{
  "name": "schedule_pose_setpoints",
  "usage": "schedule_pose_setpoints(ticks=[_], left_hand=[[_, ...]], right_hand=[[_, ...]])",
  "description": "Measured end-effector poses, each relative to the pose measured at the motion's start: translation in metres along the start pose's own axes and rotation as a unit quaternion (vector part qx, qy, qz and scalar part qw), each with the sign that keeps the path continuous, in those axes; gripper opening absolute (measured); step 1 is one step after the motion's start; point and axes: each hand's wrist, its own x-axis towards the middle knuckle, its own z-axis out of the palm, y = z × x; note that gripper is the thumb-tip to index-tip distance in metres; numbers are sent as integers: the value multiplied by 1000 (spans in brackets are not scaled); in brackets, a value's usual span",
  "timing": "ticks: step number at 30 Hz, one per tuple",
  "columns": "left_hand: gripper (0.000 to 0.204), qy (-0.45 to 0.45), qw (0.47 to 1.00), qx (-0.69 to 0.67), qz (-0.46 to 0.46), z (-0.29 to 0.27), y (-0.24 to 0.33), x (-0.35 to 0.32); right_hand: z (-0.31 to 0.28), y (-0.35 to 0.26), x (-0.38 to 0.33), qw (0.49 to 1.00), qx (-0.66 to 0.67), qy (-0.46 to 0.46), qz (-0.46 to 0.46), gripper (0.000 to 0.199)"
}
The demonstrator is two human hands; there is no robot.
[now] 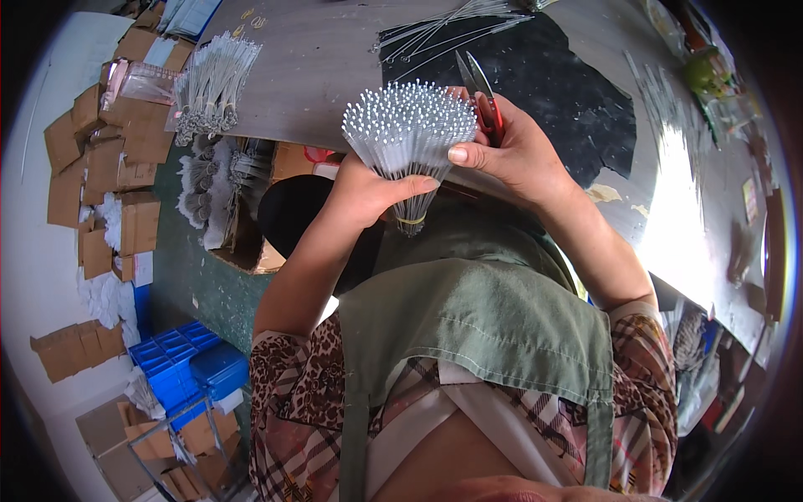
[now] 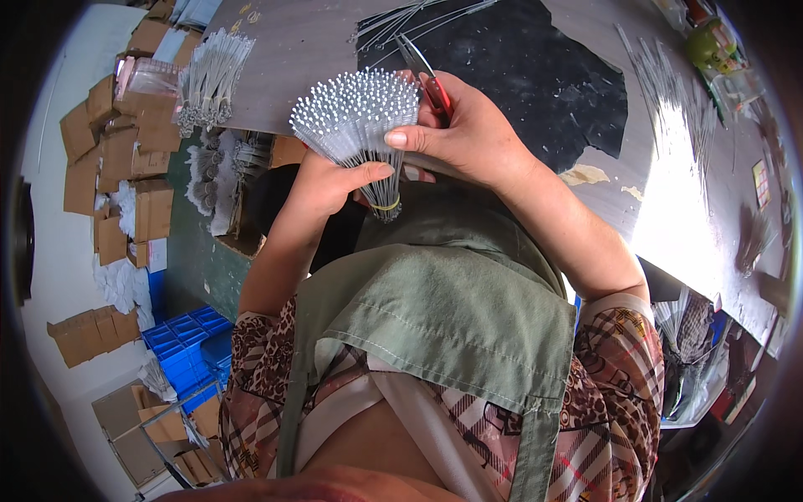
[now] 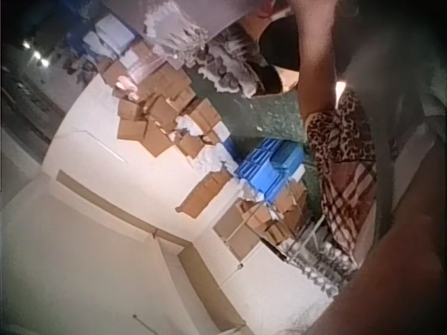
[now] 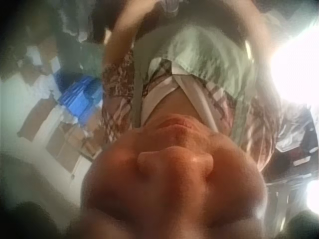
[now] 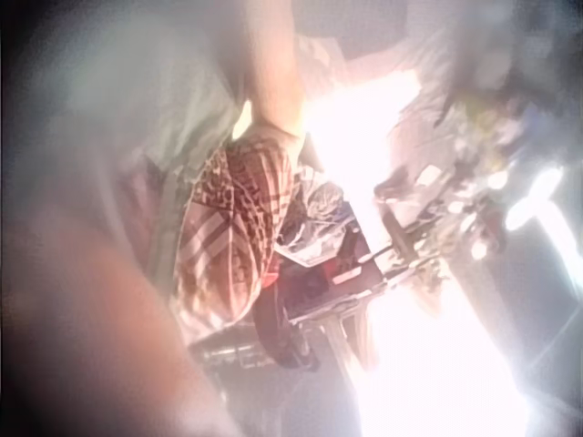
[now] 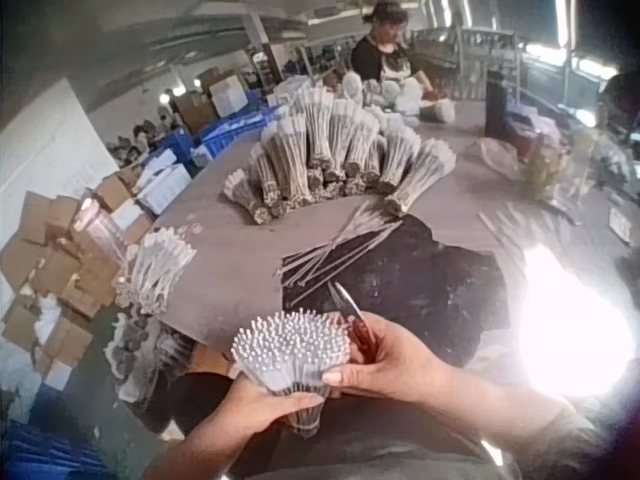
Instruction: The person uses red-handled scissors to trim the tips of bundled wire brushes held in their left hand. They repeatedly cut the ends of the bristles to create a uniform surface, then separate the bundles to inspect the cut. The person works at a table in a workshop environment with other similar items visible.
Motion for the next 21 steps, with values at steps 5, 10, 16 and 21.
schedule_pose_setpoints(ticks=[5, 10, 16, 21], left_hand=[[52, -28, 997, -67, -30, 2, -4, 7], [52, -43, 993, -111, -24, 9, 4, 13], [52, -69, 988, -133, -29, 16, 13, 18], [51, -93, 987, -133, -18, 18, 2, 21]], right_hand=[[1, -4, 0, 1000, 1, 26, 5, 36], [-5, -1, 5, 999, -13, 44, 2, 39], [-8, -12, 8, 998, 17, 57, 8, 42], [-10, -12, 7, 997, 56, 52, 12, 50]])
